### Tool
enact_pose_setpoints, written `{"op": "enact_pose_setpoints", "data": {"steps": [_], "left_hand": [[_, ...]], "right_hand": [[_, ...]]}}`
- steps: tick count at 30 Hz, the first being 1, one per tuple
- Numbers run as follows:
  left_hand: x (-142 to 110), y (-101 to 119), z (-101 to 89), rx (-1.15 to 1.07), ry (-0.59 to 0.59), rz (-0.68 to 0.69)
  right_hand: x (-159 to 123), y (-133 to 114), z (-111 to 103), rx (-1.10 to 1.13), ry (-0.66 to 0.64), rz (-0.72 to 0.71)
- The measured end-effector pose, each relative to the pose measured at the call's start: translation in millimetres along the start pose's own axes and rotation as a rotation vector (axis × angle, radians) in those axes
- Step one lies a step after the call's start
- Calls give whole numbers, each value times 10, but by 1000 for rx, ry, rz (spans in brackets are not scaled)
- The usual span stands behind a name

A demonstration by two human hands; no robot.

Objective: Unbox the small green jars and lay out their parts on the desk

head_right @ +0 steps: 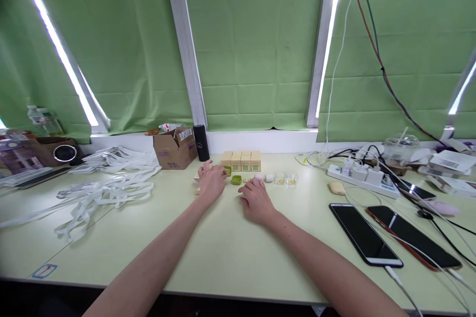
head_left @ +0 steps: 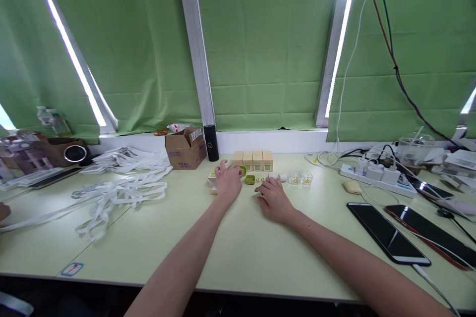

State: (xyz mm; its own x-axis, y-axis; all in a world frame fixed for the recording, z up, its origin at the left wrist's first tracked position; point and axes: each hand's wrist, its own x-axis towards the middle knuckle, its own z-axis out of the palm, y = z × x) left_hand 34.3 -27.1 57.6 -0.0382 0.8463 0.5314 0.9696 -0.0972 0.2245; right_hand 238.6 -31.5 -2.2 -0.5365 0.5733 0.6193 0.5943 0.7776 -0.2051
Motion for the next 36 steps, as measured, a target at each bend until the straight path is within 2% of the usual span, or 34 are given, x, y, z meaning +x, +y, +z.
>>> {"op": "enact_pose_setpoints", "data": {"steps": [6,9,12,14,17,18,19,22,24,27,32,36], "left_hand": [[155,-54,30,62,-42,55],[150,-86,106,78,-63,69],[119,-95,181,96,-73,69],[104,-92,213,106,-70,56],[95,-85,227,109,-64,24],[93,-83,225,105,-60,17],[90,-81,220,101,-52,14],[67,-77,202,86,-26,8],[44,-77,193,77,-14,-2],[18,-84,185,66,-16,-13],[4,-98,177,60,-31,-15],[-5,-90,170,37,-44,-4]], "right_hand": [[-24,-31,-31,-10,11,10],[-22,-40,-17,-52,6,29],[-5,43,-53,-73,57,103],[24,197,-140,-76,131,185],[68,555,-346,-126,268,362],[75,681,-415,-160,275,391],[78,797,-473,-200,249,398],[75,1009,-545,-312,64,355],[92,1021,-500,-372,-29,303],[173,923,-345,-418,-82,234],[325,819,-101,-426,-53,283],[324,856,-33,-431,-13,271]]}}
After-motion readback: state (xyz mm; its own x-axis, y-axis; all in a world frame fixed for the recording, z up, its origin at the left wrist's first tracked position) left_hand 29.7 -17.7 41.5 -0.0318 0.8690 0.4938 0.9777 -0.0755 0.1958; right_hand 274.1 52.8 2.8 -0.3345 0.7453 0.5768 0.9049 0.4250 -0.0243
